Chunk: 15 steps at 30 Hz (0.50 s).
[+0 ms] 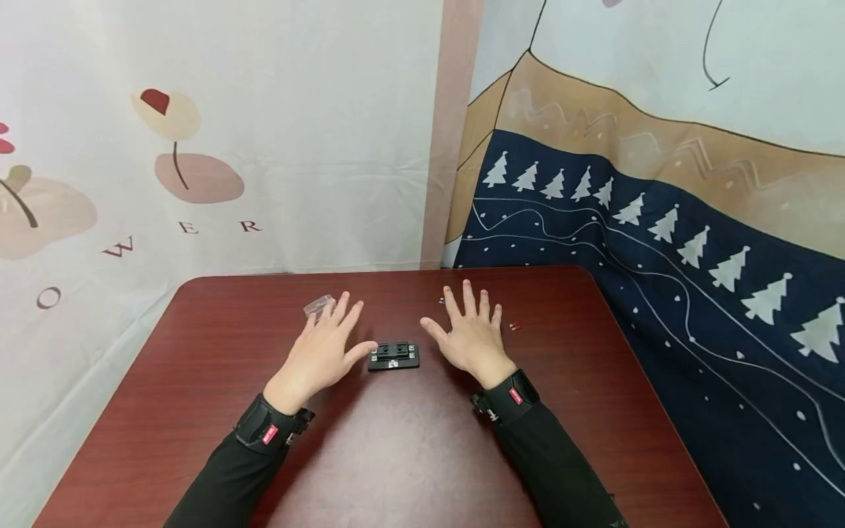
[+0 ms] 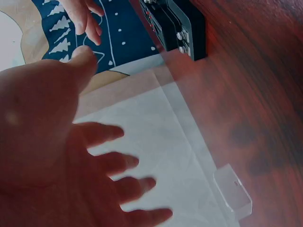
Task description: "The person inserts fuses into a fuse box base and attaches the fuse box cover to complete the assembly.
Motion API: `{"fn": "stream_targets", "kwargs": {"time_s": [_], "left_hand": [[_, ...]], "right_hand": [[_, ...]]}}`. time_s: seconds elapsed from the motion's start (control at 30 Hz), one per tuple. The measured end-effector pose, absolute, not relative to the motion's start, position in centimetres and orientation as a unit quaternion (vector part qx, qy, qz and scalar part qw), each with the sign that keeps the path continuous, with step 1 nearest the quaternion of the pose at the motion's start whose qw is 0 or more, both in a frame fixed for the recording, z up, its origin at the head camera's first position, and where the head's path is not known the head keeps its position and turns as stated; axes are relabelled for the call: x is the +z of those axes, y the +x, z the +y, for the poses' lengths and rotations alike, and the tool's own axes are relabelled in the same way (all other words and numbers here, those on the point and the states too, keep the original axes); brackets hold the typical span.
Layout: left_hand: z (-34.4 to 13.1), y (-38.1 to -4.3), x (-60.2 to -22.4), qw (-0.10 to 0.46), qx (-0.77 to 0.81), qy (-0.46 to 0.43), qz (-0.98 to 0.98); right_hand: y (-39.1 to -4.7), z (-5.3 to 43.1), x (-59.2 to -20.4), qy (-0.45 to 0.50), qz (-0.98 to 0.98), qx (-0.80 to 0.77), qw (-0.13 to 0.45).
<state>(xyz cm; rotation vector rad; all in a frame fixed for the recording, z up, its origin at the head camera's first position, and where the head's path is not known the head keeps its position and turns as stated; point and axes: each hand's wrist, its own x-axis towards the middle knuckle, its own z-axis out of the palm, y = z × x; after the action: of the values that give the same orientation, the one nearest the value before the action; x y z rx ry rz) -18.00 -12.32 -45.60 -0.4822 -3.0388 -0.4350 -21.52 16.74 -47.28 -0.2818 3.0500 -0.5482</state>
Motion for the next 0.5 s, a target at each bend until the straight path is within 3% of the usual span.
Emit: {"fn": "stream_targets", "kwargs": {"time_s": [0.17, 0.3, 0.5], "left_hand": [[-11.9, -18.3, -45.9, 0.019, -0.139, -0.206, -0.968], [-11.7, -18.6, -46.5, 0.029, -0.134, -0.243, -0.96], [-11.5, -18.9, -47.6, 0.007, -0.116, -0.278, -0.954]], "right_hand": [[-21.9, 17.5, -46.9, -0.098, 0.978, -0.182, 0.014], [-22.7, 18.4, -46.7, -0.11, 0.978, -0.179, -0.019], [-23.5, 20.0, -46.0, -0.116, 0.975, -0.187, -0.037]]}}
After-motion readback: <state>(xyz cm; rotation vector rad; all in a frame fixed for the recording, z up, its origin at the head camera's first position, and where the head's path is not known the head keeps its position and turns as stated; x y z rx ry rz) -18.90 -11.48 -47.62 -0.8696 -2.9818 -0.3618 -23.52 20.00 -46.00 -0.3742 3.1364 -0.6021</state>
